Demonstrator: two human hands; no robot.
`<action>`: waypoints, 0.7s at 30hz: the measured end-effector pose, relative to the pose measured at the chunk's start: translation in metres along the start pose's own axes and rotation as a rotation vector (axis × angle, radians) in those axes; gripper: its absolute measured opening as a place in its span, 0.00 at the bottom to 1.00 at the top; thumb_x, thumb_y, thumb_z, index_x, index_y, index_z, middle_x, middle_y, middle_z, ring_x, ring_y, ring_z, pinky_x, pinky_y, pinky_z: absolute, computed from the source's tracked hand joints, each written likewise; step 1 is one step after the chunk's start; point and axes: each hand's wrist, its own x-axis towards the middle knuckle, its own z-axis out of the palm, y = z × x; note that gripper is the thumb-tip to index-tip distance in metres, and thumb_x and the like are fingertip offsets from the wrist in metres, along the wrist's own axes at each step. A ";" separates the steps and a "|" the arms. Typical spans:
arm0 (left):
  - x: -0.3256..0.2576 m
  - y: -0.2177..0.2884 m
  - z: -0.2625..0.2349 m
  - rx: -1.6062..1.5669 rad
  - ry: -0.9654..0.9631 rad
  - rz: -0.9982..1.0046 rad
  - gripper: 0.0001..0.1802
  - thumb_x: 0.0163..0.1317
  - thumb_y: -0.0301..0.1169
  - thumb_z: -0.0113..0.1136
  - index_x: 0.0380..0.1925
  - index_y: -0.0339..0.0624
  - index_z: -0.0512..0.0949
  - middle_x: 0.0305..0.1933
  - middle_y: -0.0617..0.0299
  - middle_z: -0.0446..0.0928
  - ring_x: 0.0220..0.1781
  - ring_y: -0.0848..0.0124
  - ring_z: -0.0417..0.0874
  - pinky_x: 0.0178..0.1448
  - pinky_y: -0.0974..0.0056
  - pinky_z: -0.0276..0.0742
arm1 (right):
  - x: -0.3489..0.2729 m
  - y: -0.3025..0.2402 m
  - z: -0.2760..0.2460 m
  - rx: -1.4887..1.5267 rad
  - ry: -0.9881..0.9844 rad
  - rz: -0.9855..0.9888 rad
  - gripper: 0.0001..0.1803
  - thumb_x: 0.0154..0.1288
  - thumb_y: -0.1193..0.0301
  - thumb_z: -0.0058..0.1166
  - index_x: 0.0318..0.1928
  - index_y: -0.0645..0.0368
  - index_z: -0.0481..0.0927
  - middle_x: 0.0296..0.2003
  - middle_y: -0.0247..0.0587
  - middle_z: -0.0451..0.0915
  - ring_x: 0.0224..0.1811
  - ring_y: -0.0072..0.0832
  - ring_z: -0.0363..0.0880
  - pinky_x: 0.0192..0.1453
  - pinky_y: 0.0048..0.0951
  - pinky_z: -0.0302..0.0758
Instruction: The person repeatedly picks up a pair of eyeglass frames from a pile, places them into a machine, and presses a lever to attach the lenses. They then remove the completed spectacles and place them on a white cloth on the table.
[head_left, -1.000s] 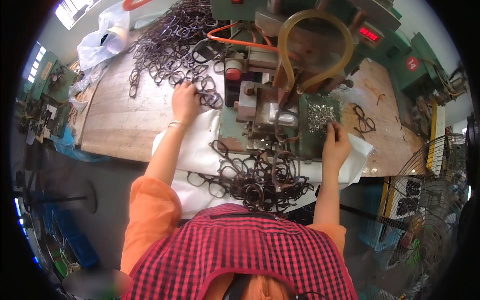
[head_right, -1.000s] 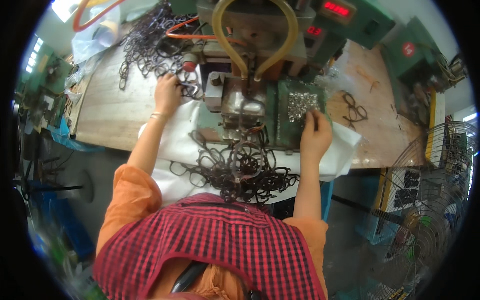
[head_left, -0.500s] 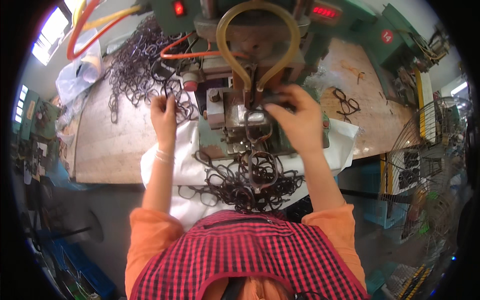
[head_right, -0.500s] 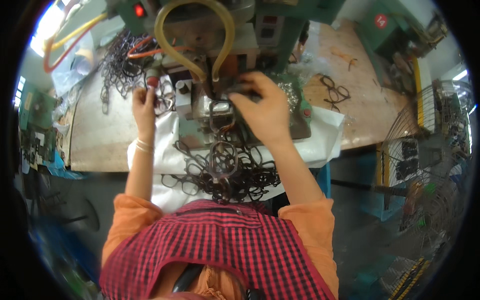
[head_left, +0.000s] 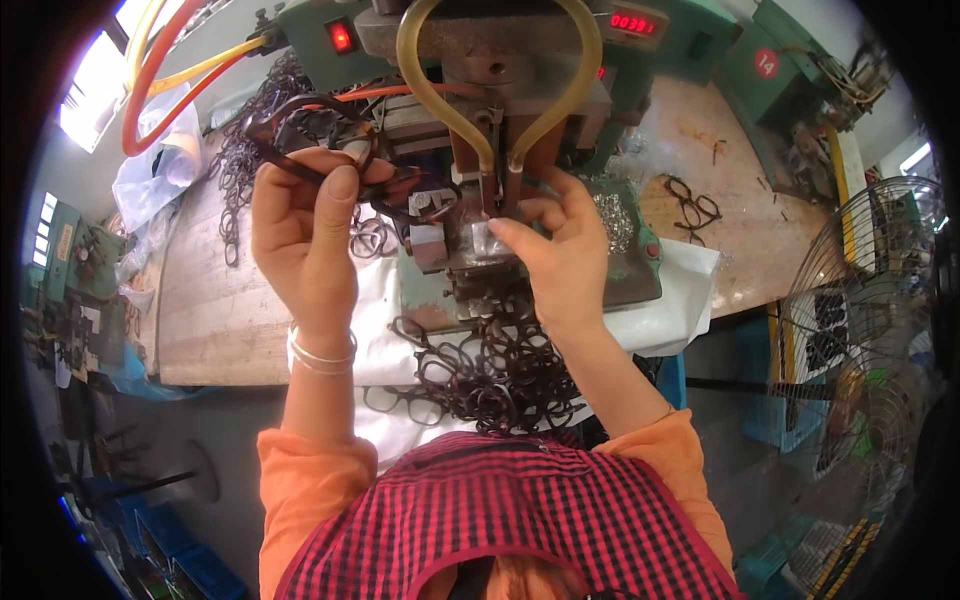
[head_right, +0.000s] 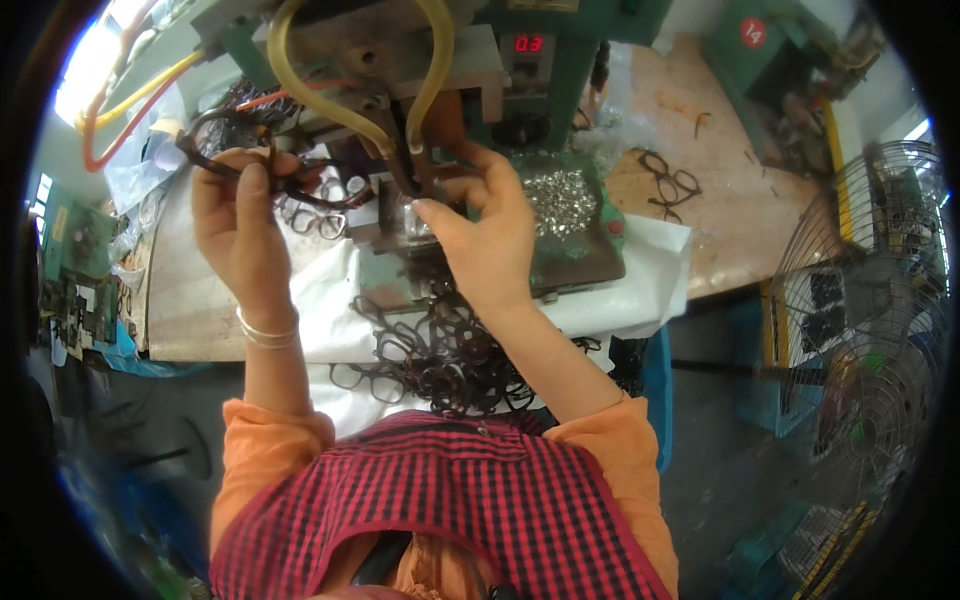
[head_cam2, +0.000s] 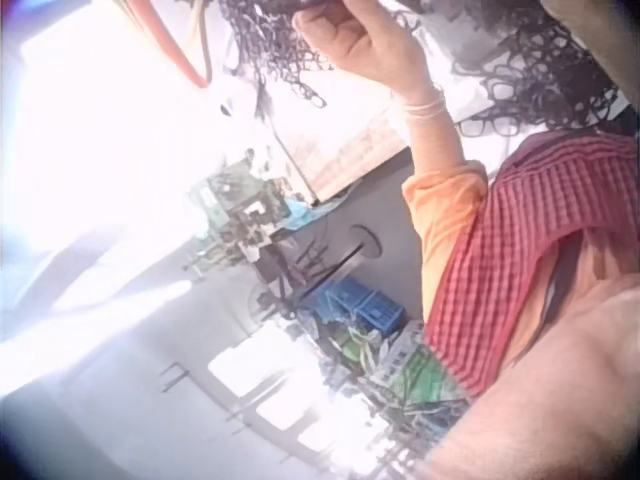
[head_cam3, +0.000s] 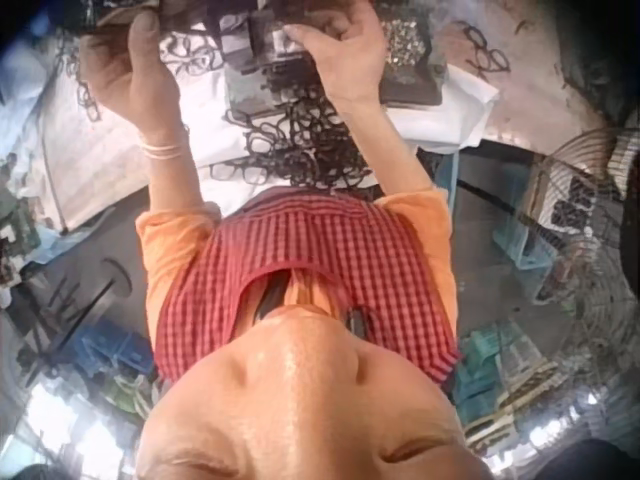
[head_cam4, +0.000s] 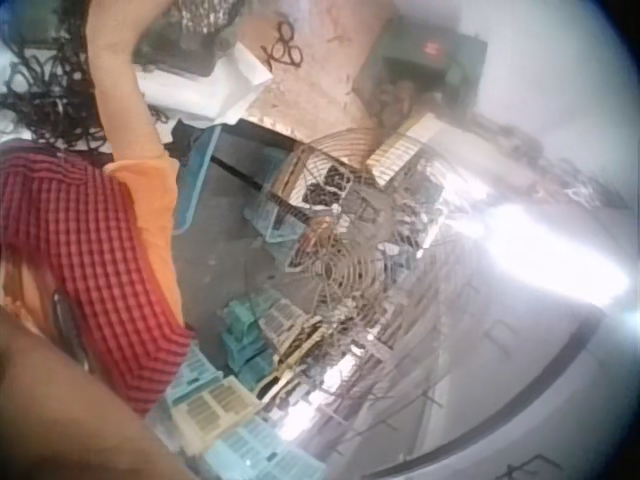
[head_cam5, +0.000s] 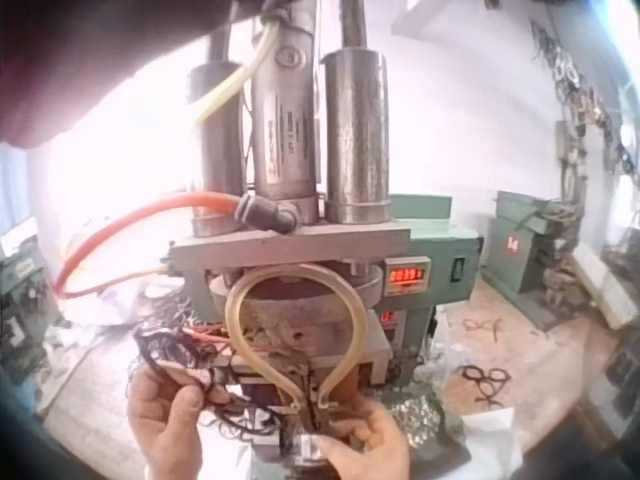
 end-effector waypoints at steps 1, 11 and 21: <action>0.001 0.001 0.003 -0.025 0.004 0.024 0.06 0.72 0.22 0.53 0.47 0.34 0.72 0.42 0.52 0.81 0.42 0.67 0.84 0.49 0.60 0.84 | -0.004 -0.007 0.001 0.037 0.017 0.021 0.34 0.56 0.80 0.64 0.63 0.70 0.68 0.40 0.40 0.84 0.44 0.22 0.80 0.54 0.26 0.73; -0.049 -0.019 0.024 0.438 -0.620 0.782 0.11 0.51 0.27 0.68 0.35 0.42 0.78 0.46 0.57 0.84 0.41 0.64 0.87 0.39 0.64 0.84 | -0.022 0.060 -0.130 -0.929 0.012 -0.098 0.15 0.68 0.79 0.49 0.53 0.62 0.81 0.47 0.51 0.85 0.50 0.39 0.85 0.56 0.32 0.77; -0.060 -0.032 0.029 0.419 -0.574 0.792 0.12 0.47 0.20 0.70 0.31 0.43 0.77 0.42 0.58 0.85 0.44 0.59 0.88 0.50 0.57 0.88 | -0.010 0.047 -0.154 -1.047 0.141 -0.245 0.13 0.61 0.75 0.59 0.48 0.59 0.83 0.45 0.48 0.82 0.48 0.45 0.79 0.55 0.38 0.75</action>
